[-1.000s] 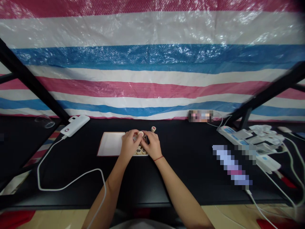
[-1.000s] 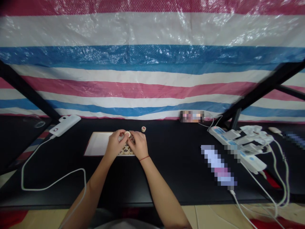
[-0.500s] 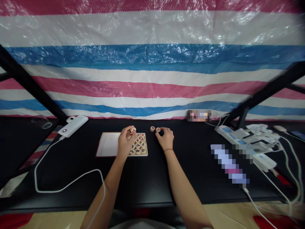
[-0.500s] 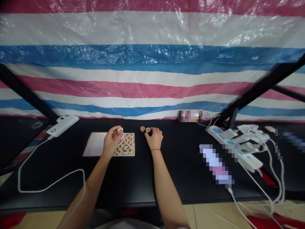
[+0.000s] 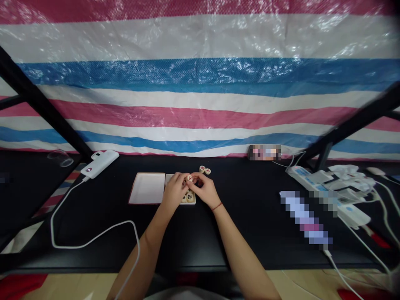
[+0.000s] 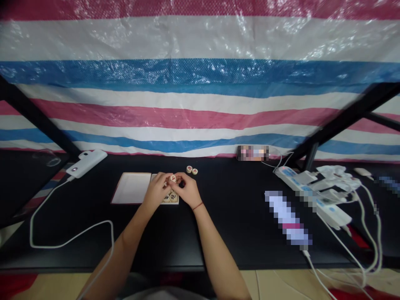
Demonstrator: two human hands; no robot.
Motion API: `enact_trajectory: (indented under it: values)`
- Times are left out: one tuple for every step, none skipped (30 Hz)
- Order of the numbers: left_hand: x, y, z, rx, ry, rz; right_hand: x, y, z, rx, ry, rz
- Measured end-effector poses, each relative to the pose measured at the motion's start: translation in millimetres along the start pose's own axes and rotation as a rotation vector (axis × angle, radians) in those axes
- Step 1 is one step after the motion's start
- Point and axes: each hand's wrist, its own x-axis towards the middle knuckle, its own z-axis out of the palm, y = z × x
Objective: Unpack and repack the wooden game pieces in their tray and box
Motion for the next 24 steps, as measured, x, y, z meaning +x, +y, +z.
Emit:
enact_trajectory:
  values:
    - [-0.3, 1.0, 0.6, 0.003, -0.001, 0.025, 1.0, 1.8, -0.3, 0.021, 0.006, 0.010]
    - [-0.6, 1.8, 1.0, 0.003, 0.002, 0.052, 2.5, 5.1, -2.1, 0.033, 0.026, 0.019]
    - [-0.8, 2.3, 1.4, 0.002, 0.007, 0.075, 4.5, 9.6, -5.6, 0.031, 0.069, 0.029]
    - [-1.0, 2.6, 1.6, 0.001, 0.015, 0.089, 6.7, 15.1, -10.4, 0.010, 0.136, 0.040]
    - [-1.2, 2.4, 1.6, 0.002, 0.022, 0.094, 9.0, 21.3, -16.2, -0.033, 0.221, 0.053]
    - [-1.4, 1.9, 1.5, 0.003, 0.027, 0.092, 11.2, 28.1, -22.4, -0.096, 0.307, 0.068]
    - [-1.6, 1.0, 1.2, 0.002, 0.028, 0.086, 13.3, 35.1, -28.5, -0.174, 0.381, 0.084]
    - [-1.7, 0.0, 0.9, 0.001, 0.029, 0.079, 15.1, 42.1, -34.1, -0.255, 0.413, 0.098]
    - [-1.7, -1.2, 0.5, 0.000, 0.028, 0.073, 16.6, 48.7, -38.5, -0.325, 0.417, 0.107]
    - [-1.6, -2.2, 0.2, 0.000, 0.022, 0.068, 17.8, 54.8, -41.6, -0.381, 0.401, 0.110]
    - [-1.5, -3.0, 0.0, 0.000, 0.012, 0.064, 18.7, 60.2, -43.3, -0.420, 0.376, 0.106]
    - [-1.4, -3.5, -0.2, -0.001, 0.001, 0.057, 19.3, 64.6, -43.6, -0.449, 0.353, 0.096]
    - [-1.2, -3.6, -0.4, -0.003, -0.011, 0.048, 19.8, 68.2, -43.0, -0.474, 0.333, 0.081]
    - [-1.1, -3.4, -0.5, -0.006, -0.021, 0.039, 20.1, 70.9, -41.8, -0.501, 0.314, 0.066]
    - [-1.0, -2.9, -0.5, -0.010, -0.029, 0.034, 20.3, 72.9, -40.2, -0.528, 0.298, 0.054]
    - [-0.9, -2.4, -0.6, -0.015, -0.031, 0.032, 20.4, 74.4, -38.7, -0.551, 0.284, 0.045]
    - [-0.8, -1.8, -0.8, -0.019, -0.031, 0.032, 20.5, 75.5, -37.5, -0.567, 0.274, 0.040]
    - [-0.7, -1.3, -0.9, -0.023, -0.031, 0.032, 20.5, 76.3, -36.7, -0.576, 0.269, 0.037]
    - [-0.5, -1.0, -1.1, -0.026, -0.031, 0.030, 20.5, 77.0, -36.2, -0.580, 0.270, 0.037]
    - [-0.4, -1.0, -1.2, -0.028, -0.032, 0.025, 20.4, 77.6, -35.9, -0.580, 0.272, 0.037]
    - [-0.3, -1.4, -1.3, -0.029, -0.033, 0.020, 20.3, 78.1, -35.8, -0.579, 0.275, 0.039]
    - [-0.1, -2.1, -1.2, -0.029, -0.034, 0.018, 20.2, 78.6, -35.8, -0.578, 0.276, 0.042]
    - [0.0, -3.0, -0.9, -0.028, -0.034, 0.020, 20.1, 79.1, -35.7, -0.577, 0.277, 0.046]
    - [0.0, -4.2, -0.6, -0.027, -0.032, 0.023, 20.0, 79.6, -35.6, -0.575, 0.279, 0.051]
